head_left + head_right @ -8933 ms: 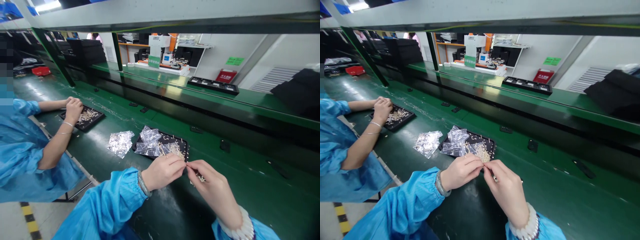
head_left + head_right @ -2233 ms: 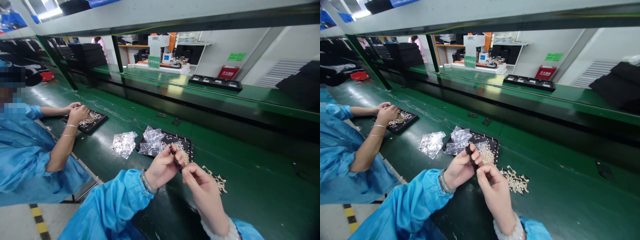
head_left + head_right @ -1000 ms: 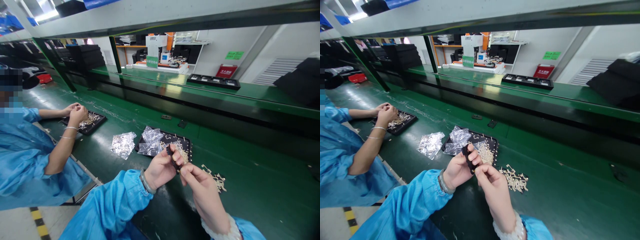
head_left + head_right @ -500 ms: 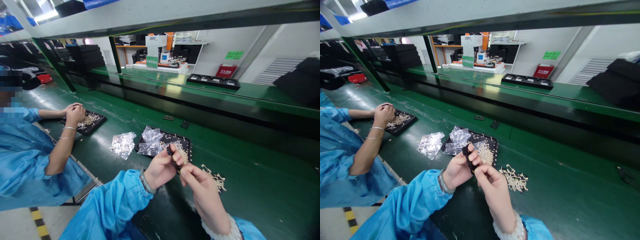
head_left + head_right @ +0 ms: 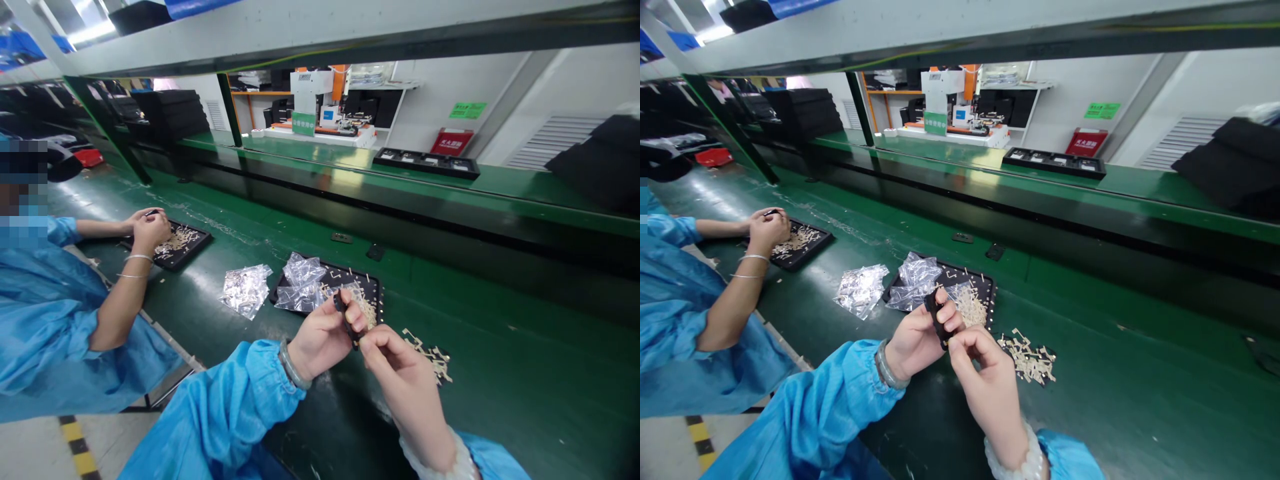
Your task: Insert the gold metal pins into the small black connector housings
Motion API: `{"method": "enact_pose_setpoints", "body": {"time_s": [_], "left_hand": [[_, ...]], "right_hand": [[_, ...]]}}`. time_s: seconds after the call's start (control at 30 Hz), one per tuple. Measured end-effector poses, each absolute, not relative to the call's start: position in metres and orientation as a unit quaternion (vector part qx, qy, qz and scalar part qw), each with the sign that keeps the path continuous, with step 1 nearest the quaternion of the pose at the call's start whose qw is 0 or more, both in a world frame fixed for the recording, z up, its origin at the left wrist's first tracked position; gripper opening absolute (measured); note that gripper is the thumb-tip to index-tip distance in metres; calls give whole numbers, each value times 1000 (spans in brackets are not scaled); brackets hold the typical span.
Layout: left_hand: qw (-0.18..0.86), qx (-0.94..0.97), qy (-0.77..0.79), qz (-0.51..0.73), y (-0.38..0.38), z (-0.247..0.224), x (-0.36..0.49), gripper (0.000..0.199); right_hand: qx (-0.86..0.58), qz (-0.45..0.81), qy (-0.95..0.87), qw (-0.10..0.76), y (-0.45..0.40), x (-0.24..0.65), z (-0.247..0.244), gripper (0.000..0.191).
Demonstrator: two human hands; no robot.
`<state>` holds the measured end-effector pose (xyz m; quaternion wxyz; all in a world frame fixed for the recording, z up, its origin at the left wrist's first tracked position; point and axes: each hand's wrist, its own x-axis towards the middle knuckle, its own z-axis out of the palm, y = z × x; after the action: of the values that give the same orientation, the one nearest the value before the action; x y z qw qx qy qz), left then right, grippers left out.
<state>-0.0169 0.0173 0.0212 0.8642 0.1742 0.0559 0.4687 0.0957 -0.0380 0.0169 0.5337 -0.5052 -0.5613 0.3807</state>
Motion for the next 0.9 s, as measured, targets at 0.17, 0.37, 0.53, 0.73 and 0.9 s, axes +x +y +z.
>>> {"method": "enact_pose_setpoints", "body": {"time_s": [0.17,0.37,0.53,0.73,0.9], "left_hand": [[864,171,56,470,17,21,-17,20],[859,178,69,475,16,21,-17,20],[841,203,93,493,15,22,-17,17],[795,276,156,518,14,23,-18,14],[749,317,225,536,14,24,-19,18]], "right_hand": [[-506,327,-592,535,-38,94,18,14],[-509,301,-607,531,-41,92,21,17],[-509,329,-600,522,-39,96,22,17],[-501,445,-543,507,-33,104,22,26],[-491,468,-527,512,-30,106,18,29]]}}
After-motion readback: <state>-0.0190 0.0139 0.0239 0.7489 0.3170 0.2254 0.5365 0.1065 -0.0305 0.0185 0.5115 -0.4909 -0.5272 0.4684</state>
